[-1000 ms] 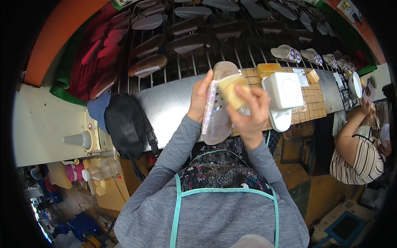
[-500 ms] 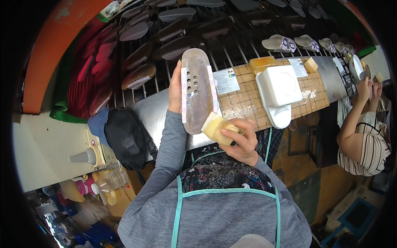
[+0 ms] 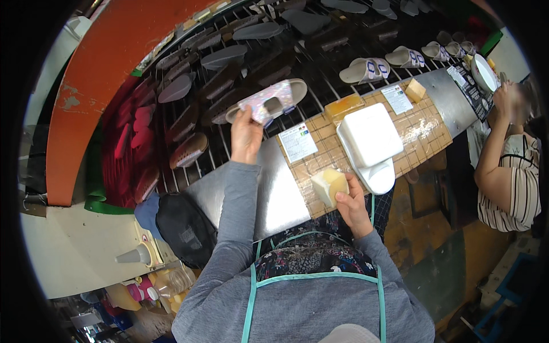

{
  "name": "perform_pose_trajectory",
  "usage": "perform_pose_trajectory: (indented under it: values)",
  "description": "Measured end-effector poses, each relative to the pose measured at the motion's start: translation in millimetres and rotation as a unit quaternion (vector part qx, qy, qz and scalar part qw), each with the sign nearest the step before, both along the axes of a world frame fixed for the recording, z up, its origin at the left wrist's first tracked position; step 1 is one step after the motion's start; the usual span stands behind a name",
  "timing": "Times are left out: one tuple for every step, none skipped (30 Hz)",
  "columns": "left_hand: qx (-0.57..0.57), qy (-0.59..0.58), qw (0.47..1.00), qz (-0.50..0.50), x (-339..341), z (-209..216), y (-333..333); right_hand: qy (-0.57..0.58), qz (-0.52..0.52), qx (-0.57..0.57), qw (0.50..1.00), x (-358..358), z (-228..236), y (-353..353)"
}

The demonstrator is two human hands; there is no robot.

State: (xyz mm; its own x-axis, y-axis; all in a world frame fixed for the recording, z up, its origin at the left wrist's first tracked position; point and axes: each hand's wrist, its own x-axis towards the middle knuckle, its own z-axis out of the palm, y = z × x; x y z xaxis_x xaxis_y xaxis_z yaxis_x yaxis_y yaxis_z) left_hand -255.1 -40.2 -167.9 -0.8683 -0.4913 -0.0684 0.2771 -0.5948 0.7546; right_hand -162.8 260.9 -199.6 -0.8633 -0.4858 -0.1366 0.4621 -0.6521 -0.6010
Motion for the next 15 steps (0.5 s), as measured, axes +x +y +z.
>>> perform_pose_trajectory:
  values:
    - [-0.009,0.010,1.000,0.008,-17,-9,6,0.004,0.006,0.015,1.000,-1,-1,1]
    - [-0.020,0.045,0.999,0.006,-34,-16,10,0.012,0.013,0.017,1.000,-3,-2,2]
    - [-0.057,0.030,0.998,0.004,-47,-22,12,0.013,0.020,0.021,0.999,-2,-1,3]
    - [-0.091,0.006,0.996,-0.002,-57,-27,13,0.015,0.025,0.024,0.999,-1,-1,4]
    - [-0.217,-0.125,0.968,0.038,-63,-33,14,0.009,0.027,0.022,0.999,-1,-1,4]
    - [-0.364,-0.187,0.911,0.045,-67,-36,11,0.014,0.030,0.026,0.999,-1,-1,5]
    - [-0.463,-0.250,0.847,0.071,-66,-41,12,0.019,0.028,0.027,0.999,-1,-1,6]
    - [-0.553,-0.310,0.767,0.098,-62,-47,14,0.024,0.027,0.029,0.999,-1,-1,6]
    - [-0.572,-0.331,0.745,0.094,-57,-49,13,0.029,0.029,0.026,0.999,-1,-2,7]
    - [-0.586,-0.365,0.719,0.079,-50,-52,14,0.031,0.033,0.024,0.999,-2,-3,7]
    - [-0.569,-0.400,0.717,0.043,-44,-54,16,0.032,0.037,0.023,0.999,-3,-3,8]
    - [-0.580,-0.391,0.712,0.052,-38,-53,19,0.032,0.039,0.019,0.999,-3,-4,9]
    - [-0.588,-0.399,0.702,0.052,-35,-51,22,0.027,0.044,0.018,0.999,-3,-5,9]
    - [-0.598,-0.396,0.694,0.060,-32,-47,26,0.022,0.047,0.014,0.999,-4,-6,9]
    - [-0.604,-0.405,0.684,0.064,-30,-42,32,0.017,0.049,0.011,0.999,-4,-7,10]
